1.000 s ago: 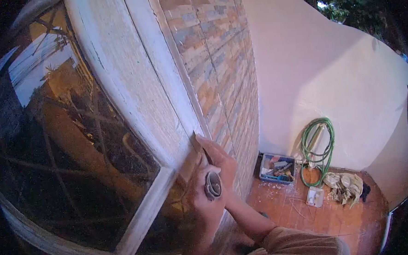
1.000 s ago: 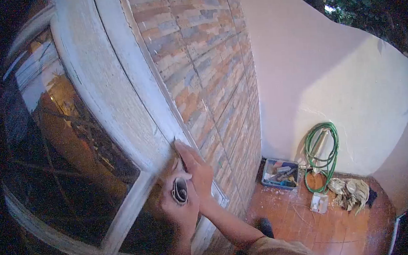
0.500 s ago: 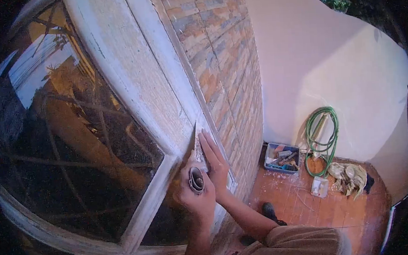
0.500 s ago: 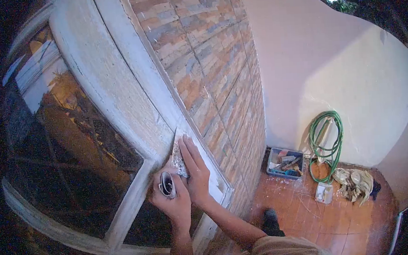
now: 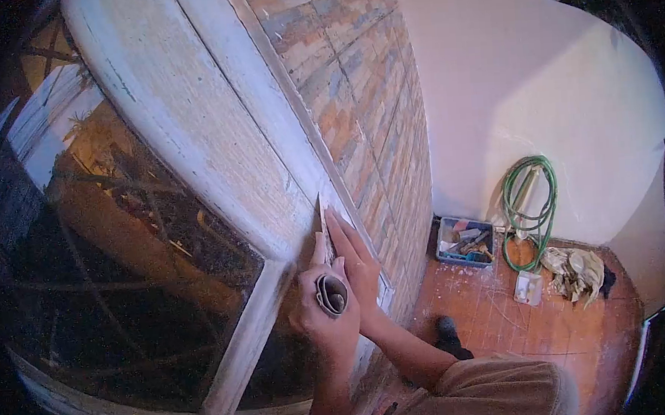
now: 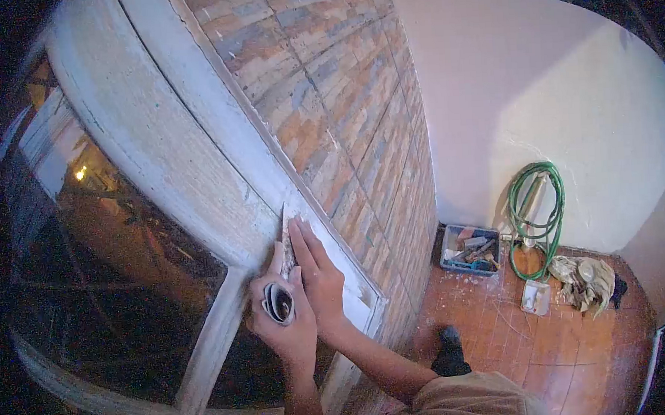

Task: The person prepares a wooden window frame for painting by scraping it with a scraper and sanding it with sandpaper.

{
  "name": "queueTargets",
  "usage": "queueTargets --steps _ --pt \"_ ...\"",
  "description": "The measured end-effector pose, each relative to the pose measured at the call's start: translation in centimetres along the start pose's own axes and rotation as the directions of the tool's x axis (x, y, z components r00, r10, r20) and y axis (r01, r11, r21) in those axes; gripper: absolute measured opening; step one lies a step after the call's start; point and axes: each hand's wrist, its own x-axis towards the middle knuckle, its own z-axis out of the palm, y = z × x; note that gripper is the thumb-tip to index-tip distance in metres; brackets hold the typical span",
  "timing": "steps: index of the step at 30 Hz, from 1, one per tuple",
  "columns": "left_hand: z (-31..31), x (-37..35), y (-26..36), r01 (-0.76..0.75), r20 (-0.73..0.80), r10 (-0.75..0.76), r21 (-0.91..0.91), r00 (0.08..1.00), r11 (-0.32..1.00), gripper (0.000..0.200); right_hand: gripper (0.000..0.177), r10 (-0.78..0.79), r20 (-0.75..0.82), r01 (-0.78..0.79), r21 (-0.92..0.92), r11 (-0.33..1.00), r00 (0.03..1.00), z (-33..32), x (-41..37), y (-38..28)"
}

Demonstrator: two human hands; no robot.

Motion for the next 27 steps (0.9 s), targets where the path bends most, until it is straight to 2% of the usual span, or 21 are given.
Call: queueTargets --steps 2,4,6,9,11,12,16,17,18,19,24,27 --pt "0.6 0.1 -0.3 -0.085 -0.062 0.084 -0.014 0.994 0.996 0.016 0.050 -0.011 -0.021 0.011 0.012 1.000 1.000 0.3 0.8 0.5" --pt "0.7 0.4 0.1 -0.096 -0.055 0.096 0.004 0.994 0.995 0.015 0.050 -0.023 -0.036 0.024 0.022 0.999 0.999 0.1 0.9 0.7" --pt "0.9 0.4 0.1 -0.115 -0.051 0.116 0.020 0.992 0.993 0.014 0.049 0.017 0.059 -0.019 0.038 0.999 0.998 -0.6 0.8 0.7" --pt "1.2 0.0 -0.5 -0.100 -0.059 0.098 -0.045 0.993 0.994 0.014 0.049 -0.032 0.035 0.032 0.008 0.999 0.999 -0.6 0.8 1.0" --pt "1.2 1.0 0.1 -0.007 -0.006 0.007 -0.022 1.000 1.000 0.014 0.049 0.015 0.028 -0.016 0.020 1.000 0.999 -0.4 1.2 1.1" --pt "1.3 1.1 0.4 -0.025 0.003 0.026 -0.074 1.000 0.997 0.016 0.049 0.002 0.031 -0.003 0.036 0.999 1.000 -0.6 1.3 1.0" --pt "1.1 0.3 0.6 -0.126 -0.050 0.125 -0.026 0.991 0.992 0.016 0.050 -0.028 0.047 0.027 0.033 0.999 0.998 -1.1 1.3 0.9" --pt "1.3 0.6 0.7 -0.127 -0.047 0.126 -0.023 0.991 0.992 0.016 0.050 -0.057 0.035 0.057 0.000 0.998 0.998 -1.0 1.2 1.0" --pt "1.5 0.9 0.8 -0.071 -0.027 0.070 -0.042 0.997 0.997 0.016 0.050 0.022 0.049 -0.022 0.005 1.000 0.999 -1.0 1.6 0.7" --pt "1.5 1.0 0.8 -0.013 -0.007 0.013 -0.059 1.000 0.998 0.017 0.050 0.027 0.050 -0.027 0.006 1.000 0.998 -1.2 1.5 0.5" --pt "1.4 0.3 0.8 -0.039 -0.003 0.039 -0.053 0.999 0.998 0.016 0.049 -0.059 0.054 0.057 0.041 0.998 0.997 -1.6 1.3 0.9" --pt "1.4 0.6 1.4 -0.023 -0.013 0.022 -0.045 1.000 0.999 0.015 0.049 -0.033 0.011 0.032 0.046 0.998 0.999 -0.9 1.7 1.6"
